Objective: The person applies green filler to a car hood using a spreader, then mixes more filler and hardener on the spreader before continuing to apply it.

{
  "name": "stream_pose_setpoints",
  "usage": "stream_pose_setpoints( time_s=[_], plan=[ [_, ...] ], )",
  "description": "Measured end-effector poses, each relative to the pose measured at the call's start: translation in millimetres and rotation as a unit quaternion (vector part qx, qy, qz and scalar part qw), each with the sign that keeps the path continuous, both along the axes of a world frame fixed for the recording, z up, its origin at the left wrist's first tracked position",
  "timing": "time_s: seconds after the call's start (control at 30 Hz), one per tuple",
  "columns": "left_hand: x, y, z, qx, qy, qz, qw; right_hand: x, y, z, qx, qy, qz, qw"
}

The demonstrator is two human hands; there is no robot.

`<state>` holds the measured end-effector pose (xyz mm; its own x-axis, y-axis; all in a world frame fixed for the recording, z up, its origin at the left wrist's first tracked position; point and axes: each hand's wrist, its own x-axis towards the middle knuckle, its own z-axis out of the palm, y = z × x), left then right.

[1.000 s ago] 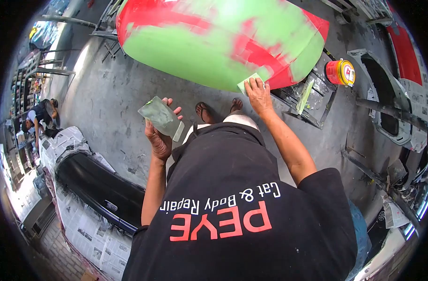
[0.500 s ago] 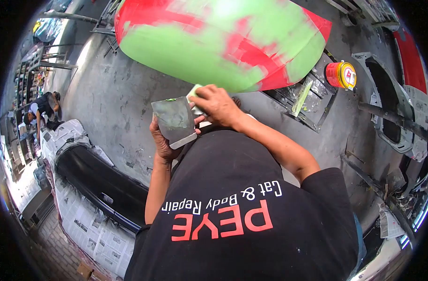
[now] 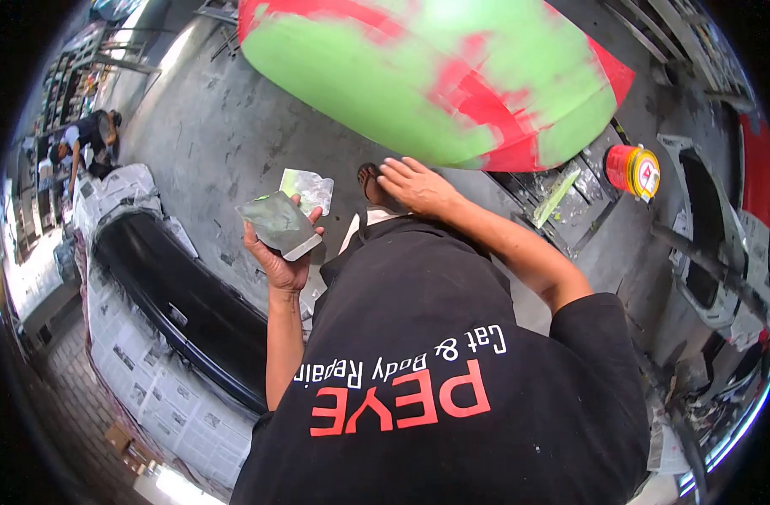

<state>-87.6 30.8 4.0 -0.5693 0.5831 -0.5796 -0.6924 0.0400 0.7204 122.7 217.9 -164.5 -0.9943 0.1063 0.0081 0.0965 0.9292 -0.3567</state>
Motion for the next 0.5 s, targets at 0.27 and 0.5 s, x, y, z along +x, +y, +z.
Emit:
stream_pose_setpoints(
  time_s=[0.27, 0.5],
  plan=[
    [9.6, -21.7, -7.3, 0.023, 0.005, 0.061, 0.998, 38.3, 50.2, -46.7, 0.300, -0.155, 0.190, 0.922],
    [6.9, -39.3, -22.5, 0.064, -0.027, 0.125, 0.990, -26.4, 68.8, -40.7, 0.377, -0.177, 0.276, 0.866]
  ],
)
